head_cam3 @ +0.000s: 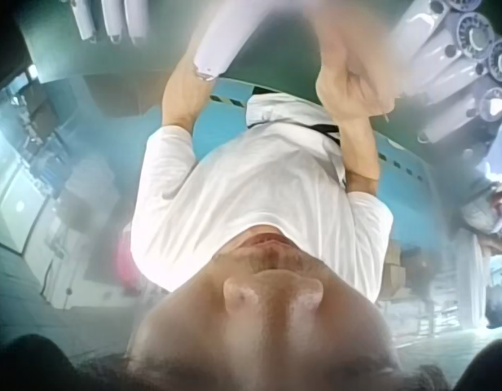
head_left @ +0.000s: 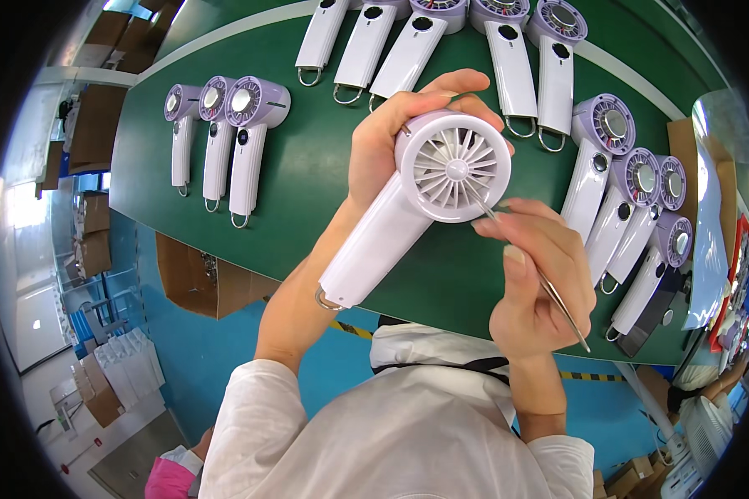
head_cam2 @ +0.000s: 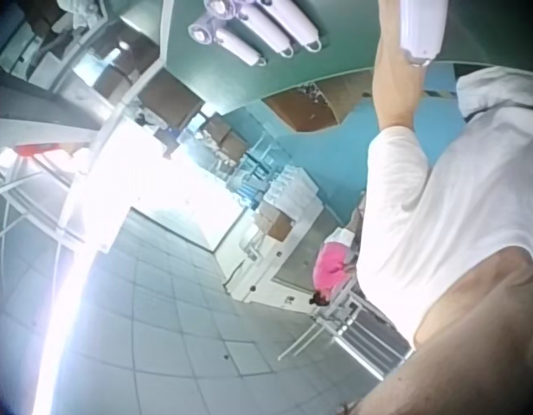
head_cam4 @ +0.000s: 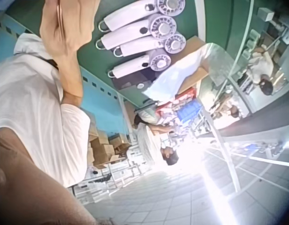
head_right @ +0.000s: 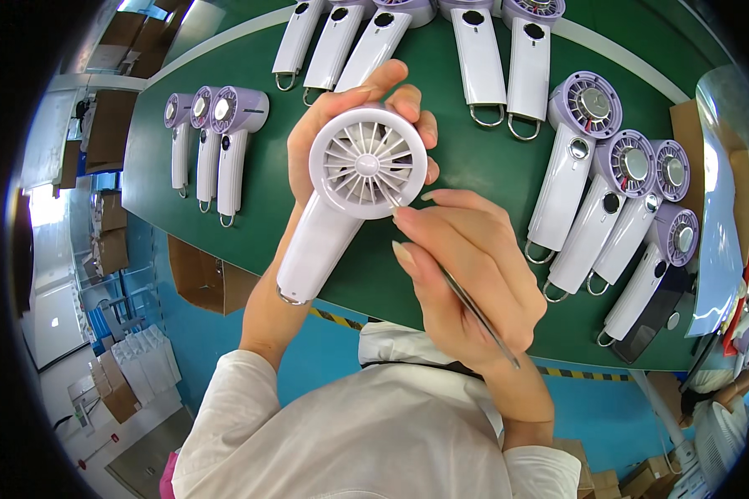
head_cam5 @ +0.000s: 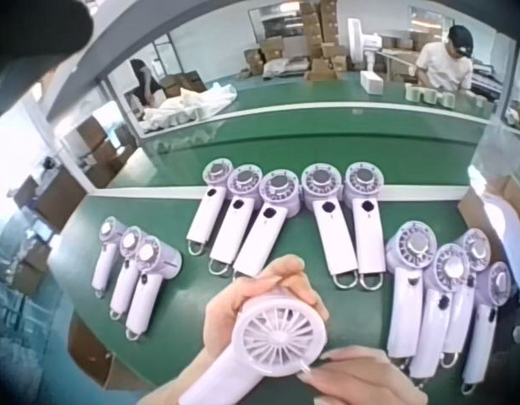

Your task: Inspecting and testing handheld fans at an assembly line station, including adjusting internal components and checking LED displays.

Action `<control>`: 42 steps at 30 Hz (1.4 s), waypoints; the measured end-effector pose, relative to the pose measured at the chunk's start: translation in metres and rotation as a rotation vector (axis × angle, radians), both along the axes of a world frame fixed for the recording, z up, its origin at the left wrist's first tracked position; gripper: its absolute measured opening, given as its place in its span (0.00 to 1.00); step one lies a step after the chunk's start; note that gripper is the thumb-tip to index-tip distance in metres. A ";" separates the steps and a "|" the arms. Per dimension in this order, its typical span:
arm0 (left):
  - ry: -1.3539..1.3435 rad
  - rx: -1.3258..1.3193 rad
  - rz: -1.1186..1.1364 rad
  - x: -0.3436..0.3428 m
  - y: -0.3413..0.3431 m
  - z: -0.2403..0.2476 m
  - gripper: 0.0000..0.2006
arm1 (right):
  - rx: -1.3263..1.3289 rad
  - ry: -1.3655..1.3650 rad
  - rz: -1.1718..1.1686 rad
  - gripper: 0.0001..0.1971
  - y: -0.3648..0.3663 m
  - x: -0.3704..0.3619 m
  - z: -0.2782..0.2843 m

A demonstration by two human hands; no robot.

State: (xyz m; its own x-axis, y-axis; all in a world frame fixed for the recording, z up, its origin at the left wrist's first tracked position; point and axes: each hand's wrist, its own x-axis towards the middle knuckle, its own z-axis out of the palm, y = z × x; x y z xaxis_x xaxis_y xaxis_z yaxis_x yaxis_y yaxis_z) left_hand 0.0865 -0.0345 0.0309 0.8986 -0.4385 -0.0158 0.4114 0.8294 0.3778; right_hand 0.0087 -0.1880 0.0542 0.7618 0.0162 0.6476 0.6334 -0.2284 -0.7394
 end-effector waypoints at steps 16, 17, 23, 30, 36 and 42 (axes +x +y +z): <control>-0.031 0.127 0.044 0.001 0.000 -0.003 0.19 | 0.010 -0.060 -0.023 0.08 0.007 0.004 -0.004; -0.050 0.151 0.044 0.002 0.001 -0.003 0.17 | 0.004 -0.056 -0.026 0.08 0.007 0.004 -0.004; -0.051 0.097 0.032 0.003 0.001 0.000 0.20 | 0.014 -0.047 -0.029 0.08 0.009 0.004 -0.005; -0.039 0.148 0.042 0.002 0.001 0.000 0.19 | 0.011 -0.055 -0.060 0.08 0.011 0.005 -0.006; -0.040 0.159 0.052 0.001 0.001 0.001 0.19 | 0.026 -0.069 -0.055 0.07 0.011 0.006 -0.008; -0.063 0.168 0.055 0.001 0.000 0.000 0.19 | 0.009 -0.045 -0.043 0.07 0.008 0.005 -0.009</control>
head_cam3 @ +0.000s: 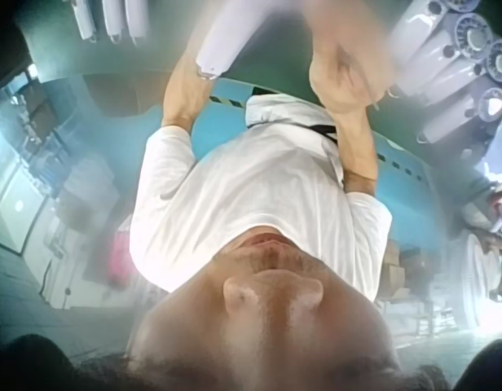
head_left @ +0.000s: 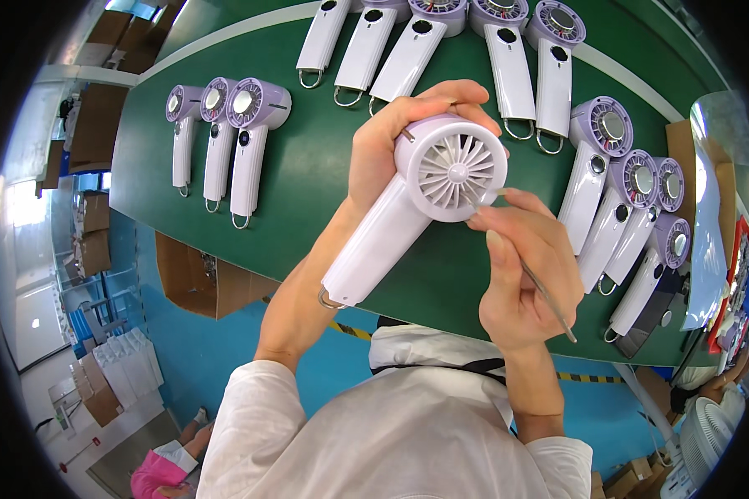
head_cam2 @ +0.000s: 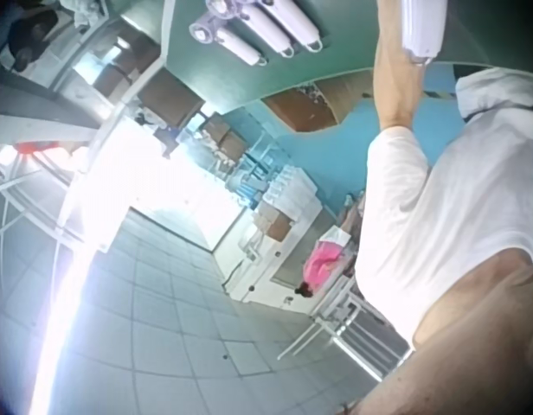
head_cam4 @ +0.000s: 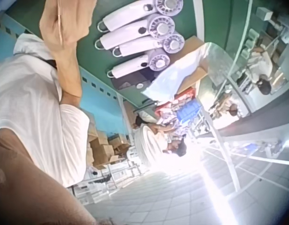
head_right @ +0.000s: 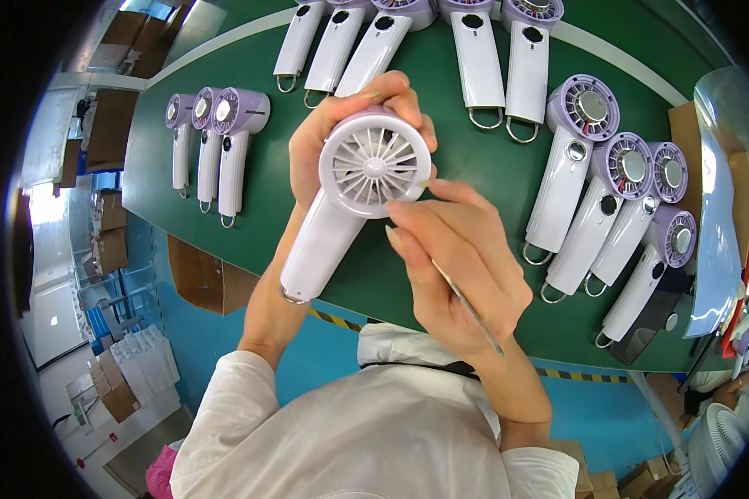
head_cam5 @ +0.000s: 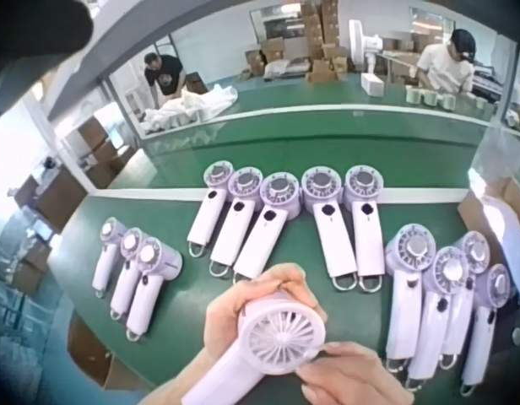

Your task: Inspecting and testing handheld fans at an assembly line station, including adjusting internal components and checking LED displays.

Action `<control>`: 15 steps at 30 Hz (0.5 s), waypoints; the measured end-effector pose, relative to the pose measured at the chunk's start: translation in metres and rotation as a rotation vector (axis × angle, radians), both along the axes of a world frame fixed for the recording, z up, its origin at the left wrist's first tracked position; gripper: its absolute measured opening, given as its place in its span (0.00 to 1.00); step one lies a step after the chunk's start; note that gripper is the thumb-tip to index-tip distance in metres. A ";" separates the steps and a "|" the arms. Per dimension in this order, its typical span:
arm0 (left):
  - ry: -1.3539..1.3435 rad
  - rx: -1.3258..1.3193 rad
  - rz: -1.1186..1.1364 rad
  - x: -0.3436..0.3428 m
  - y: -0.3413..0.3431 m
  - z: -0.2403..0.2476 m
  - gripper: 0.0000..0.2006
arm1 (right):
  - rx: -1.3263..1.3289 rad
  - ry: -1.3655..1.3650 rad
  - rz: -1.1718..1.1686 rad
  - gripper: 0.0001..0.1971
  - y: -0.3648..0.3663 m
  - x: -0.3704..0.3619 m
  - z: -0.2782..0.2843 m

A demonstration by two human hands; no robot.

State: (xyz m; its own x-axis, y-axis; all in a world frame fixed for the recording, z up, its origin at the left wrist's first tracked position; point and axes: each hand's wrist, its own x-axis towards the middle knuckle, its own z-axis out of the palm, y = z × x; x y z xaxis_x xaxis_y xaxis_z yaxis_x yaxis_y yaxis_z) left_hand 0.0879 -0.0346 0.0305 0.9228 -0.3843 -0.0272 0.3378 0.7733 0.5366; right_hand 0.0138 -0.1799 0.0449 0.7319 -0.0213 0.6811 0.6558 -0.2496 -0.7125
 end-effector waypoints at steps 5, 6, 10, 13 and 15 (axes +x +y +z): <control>-0.038 -0.072 0.021 -0.004 0.000 0.006 0.21 | -0.034 0.002 0.049 0.10 -0.006 -0.006 0.007; -0.006 -0.110 -0.004 -0.003 0.002 0.006 0.21 | -0.001 0.006 0.060 0.11 -0.009 -0.008 0.008; 0.035 -0.191 -0.049 0.002 0.003 0.000 0.21 | -0.014 0.039 0.068 0.14 -0.020 -0.009 0.014; 0.024 -0.228 -0.065 0.001 0.002 0.001 0.21 | 0.033 0.025 0.039 0.16 -0.014 -0.004 0.016; -0.008 -0.214 -0.074 0.000 0.003 0.003 0.21 | 0.044 0.006 -0.004 0.16 -0.011 -0.001 0.018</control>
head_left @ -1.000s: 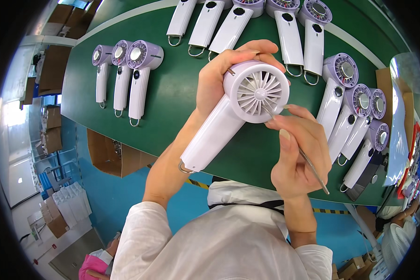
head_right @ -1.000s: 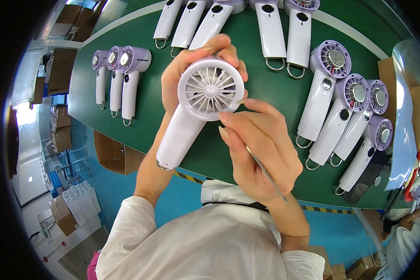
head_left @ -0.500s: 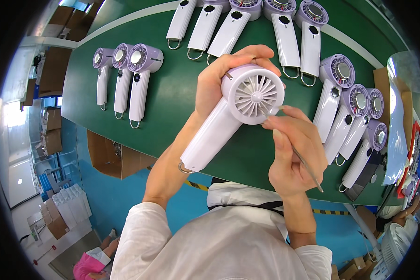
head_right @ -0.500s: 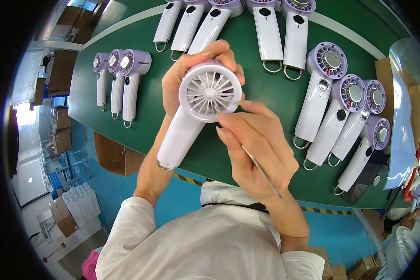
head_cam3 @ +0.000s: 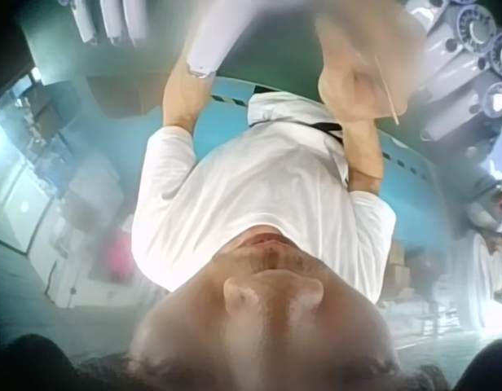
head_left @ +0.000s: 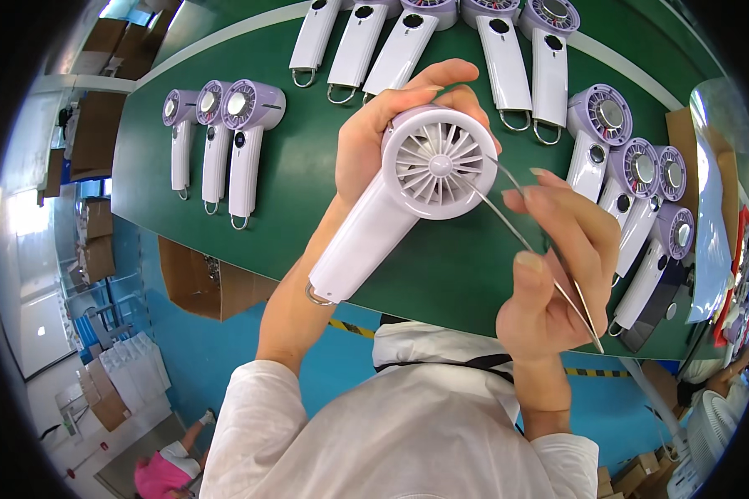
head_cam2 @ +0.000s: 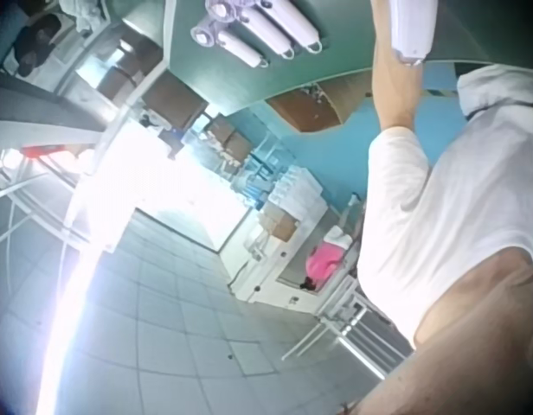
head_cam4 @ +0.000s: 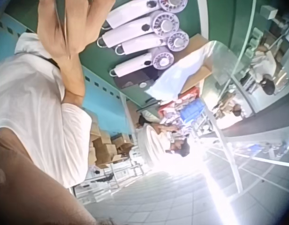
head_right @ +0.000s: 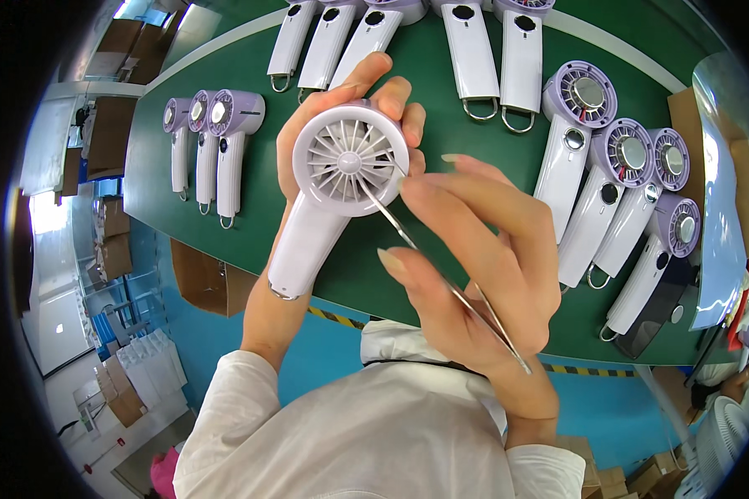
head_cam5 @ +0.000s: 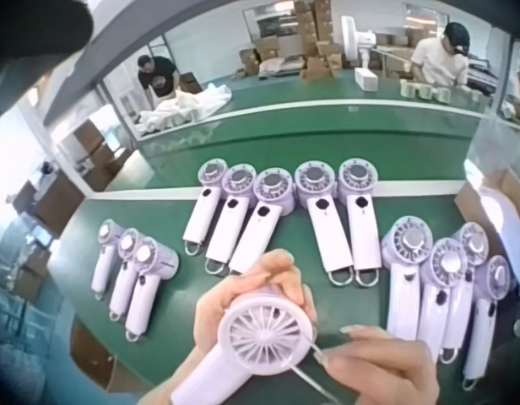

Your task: Inspecting and testing handheld fans at an assembly line station, including adjusting internal components and checking LED displays.

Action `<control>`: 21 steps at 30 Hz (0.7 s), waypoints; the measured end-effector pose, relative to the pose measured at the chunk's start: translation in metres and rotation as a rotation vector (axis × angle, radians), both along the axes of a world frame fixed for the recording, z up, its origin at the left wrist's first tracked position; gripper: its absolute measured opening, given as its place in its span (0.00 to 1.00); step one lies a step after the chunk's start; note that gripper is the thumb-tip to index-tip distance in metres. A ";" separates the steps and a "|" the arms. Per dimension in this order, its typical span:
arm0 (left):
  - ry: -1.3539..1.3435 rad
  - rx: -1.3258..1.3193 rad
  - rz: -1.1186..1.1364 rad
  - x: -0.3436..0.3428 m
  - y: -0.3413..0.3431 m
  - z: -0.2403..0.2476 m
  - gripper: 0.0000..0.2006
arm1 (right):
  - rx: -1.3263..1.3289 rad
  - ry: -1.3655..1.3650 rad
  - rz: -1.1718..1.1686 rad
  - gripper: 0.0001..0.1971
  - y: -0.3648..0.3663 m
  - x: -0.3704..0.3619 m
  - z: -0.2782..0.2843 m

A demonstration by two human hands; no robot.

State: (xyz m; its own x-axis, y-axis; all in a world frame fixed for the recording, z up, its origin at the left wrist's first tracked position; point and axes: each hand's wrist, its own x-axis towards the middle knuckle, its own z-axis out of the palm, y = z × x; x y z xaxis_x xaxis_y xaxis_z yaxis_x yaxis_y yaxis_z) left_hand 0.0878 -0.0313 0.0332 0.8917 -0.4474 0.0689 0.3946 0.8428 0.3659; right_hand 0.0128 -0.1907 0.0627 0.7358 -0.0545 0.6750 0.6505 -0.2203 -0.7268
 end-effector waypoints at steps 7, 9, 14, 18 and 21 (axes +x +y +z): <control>-0.003 0.035 0.003 -0.002 -0.005 0.000 0.21 | -0.031 -0.009 -0.049 0.14 0.002 0.000 -0.001; -0.047 0.104 0.012 -0.001 -0.004 -0.001 0.21 | 0.050 0.028 -0.048 0.12 0.005 0.001 -0.004; -0.042 0.129 0.014 -0.002 -0.004 -0.002 0.21 | -0.039 0.013 -0.016 0.11 0.003 0.003 0.002; -0.024 0.145 0.027 -0.002 -0.007 0.000 0.21 | -0.071 -0.017 0.017 0.12 0.003 0.007 0.000; -0.019 0.144 0.018 -0.003 -0.008 0.000 0.21 | -0.065 -0.023 0.008 0.11 0.005 0.008 -0.002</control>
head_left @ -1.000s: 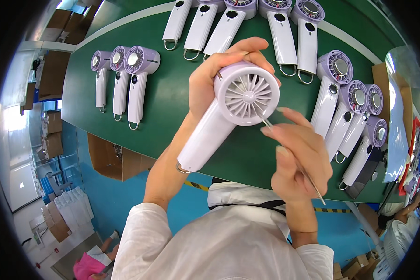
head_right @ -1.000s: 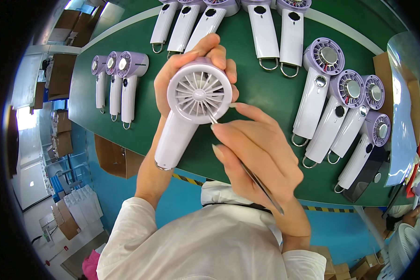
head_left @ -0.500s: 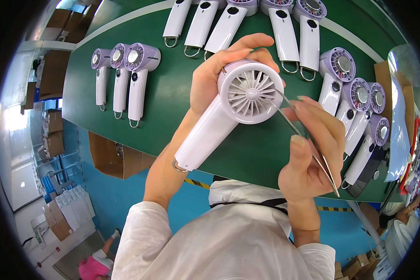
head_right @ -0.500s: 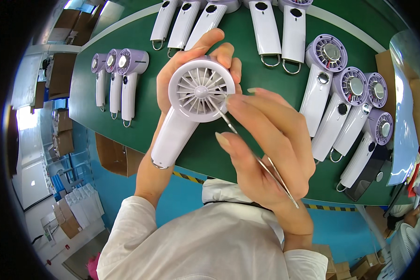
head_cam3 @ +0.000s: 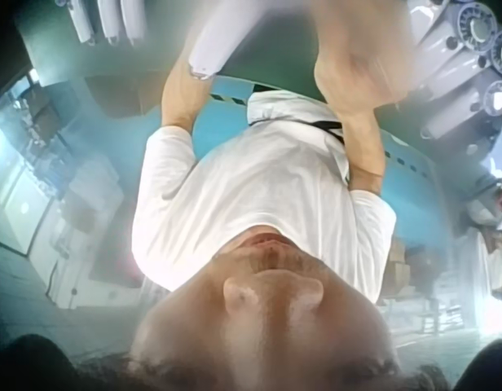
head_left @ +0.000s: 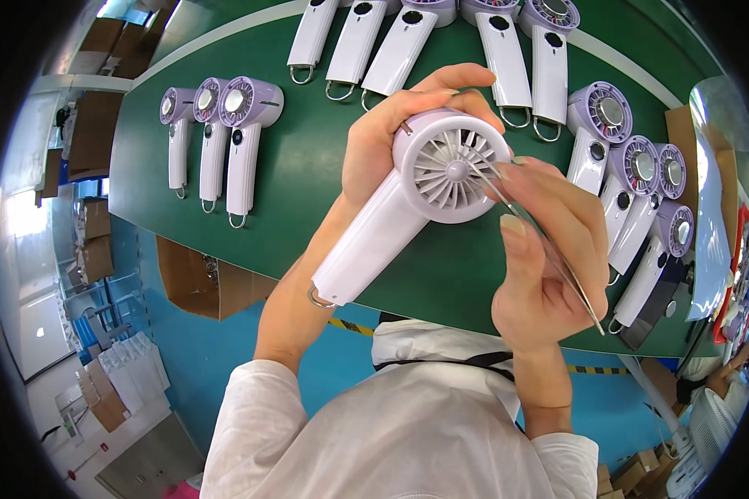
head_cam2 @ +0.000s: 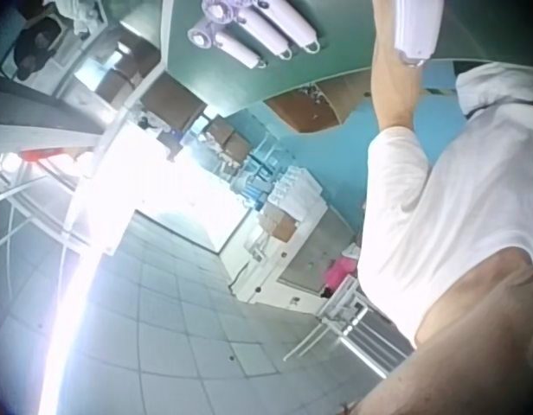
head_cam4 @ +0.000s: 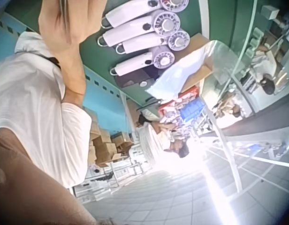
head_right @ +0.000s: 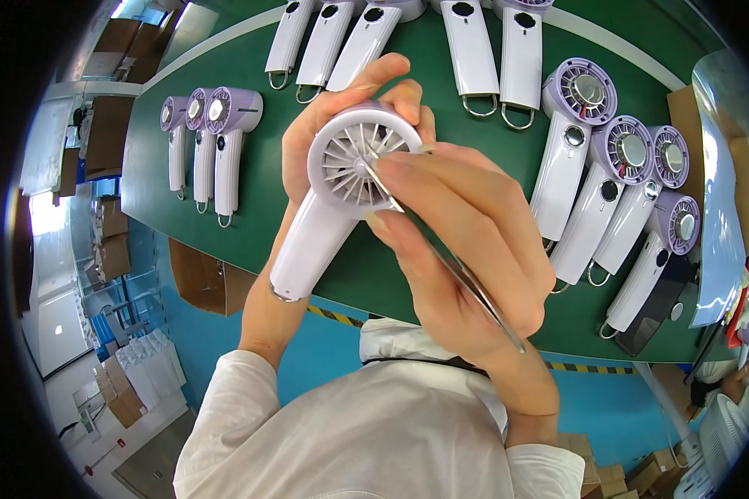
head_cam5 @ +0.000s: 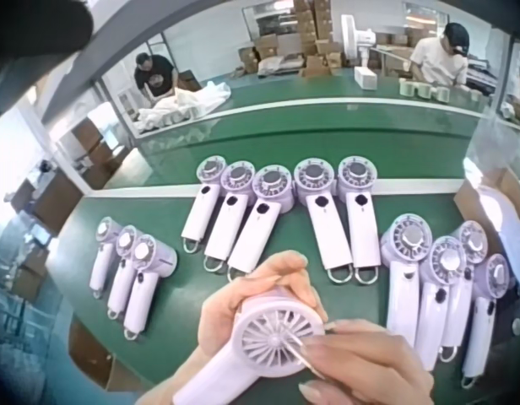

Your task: Inspecting and testing handheld fans at an assembly line station, including adjusting internal components and checking LED displays.

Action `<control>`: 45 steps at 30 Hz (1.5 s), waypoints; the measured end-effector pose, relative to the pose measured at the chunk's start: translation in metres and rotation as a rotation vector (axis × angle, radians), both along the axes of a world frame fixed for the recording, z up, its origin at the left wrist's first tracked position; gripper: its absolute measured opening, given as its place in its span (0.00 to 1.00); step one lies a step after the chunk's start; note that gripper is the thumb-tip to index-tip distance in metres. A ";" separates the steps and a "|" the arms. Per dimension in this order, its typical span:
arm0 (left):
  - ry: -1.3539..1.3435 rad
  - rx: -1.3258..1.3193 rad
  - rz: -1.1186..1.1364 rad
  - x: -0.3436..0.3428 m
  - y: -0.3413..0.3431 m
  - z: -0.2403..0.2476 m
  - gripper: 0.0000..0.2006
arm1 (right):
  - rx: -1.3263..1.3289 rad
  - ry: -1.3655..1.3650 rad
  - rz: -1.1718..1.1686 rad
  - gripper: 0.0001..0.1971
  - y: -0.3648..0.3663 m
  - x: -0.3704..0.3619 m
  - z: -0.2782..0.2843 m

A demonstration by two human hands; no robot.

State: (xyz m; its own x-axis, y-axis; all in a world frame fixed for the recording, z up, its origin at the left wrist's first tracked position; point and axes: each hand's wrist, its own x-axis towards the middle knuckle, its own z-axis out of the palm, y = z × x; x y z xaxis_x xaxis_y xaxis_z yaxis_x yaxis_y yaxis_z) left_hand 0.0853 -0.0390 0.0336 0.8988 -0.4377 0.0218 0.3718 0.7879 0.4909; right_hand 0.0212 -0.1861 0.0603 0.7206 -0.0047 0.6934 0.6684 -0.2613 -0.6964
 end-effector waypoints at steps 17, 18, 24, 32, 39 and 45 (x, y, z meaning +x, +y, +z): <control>0.061 -0.058 -0.079 -0.003 0.000 0.002 0.21 | -0.087 -0.088 0.068 0.12 -0.004 0.011 0.004; 0.071 -0.069 -0.090 -0.003 -0.001 0.002 0.21 | -0.113 -0.096 0.069 0.12 -0.005 0.012 0.005; 0.049 -0.048 -0.074 -0.002 0.000 0.001 0.22 | -0.159 -0.164 0.086 0.12 -0.007 0.012 0.003; 0.129 0.003 -0.095 -0.006 -0.001 0.009 0.21 | -0.168 -0.118 0.104 0.16 -0.009 0.007 0.007; 0.128 -0.007 -0.138 -0.007 0.002 0.010 0.22 | -0.199 -0.119 0.112 0.16 -0.010 0.007 0.007; 0.114 0.007 -0.119 -0.006 0.000 0.010 0.22 | -0.223 -0.123 0.111 0.16 -0.011 0.007 0.009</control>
State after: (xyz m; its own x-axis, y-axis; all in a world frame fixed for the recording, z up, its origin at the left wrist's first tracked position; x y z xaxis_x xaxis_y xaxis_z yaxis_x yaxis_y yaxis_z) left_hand 0.0797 -0.0387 0.0431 0.8369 -0.5413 -0.0808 0.5162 0.7314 0.4456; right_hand 0.0286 -0.1974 0.0695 0.6185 0.2322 0.7507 0.7775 -0.3196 -0.5417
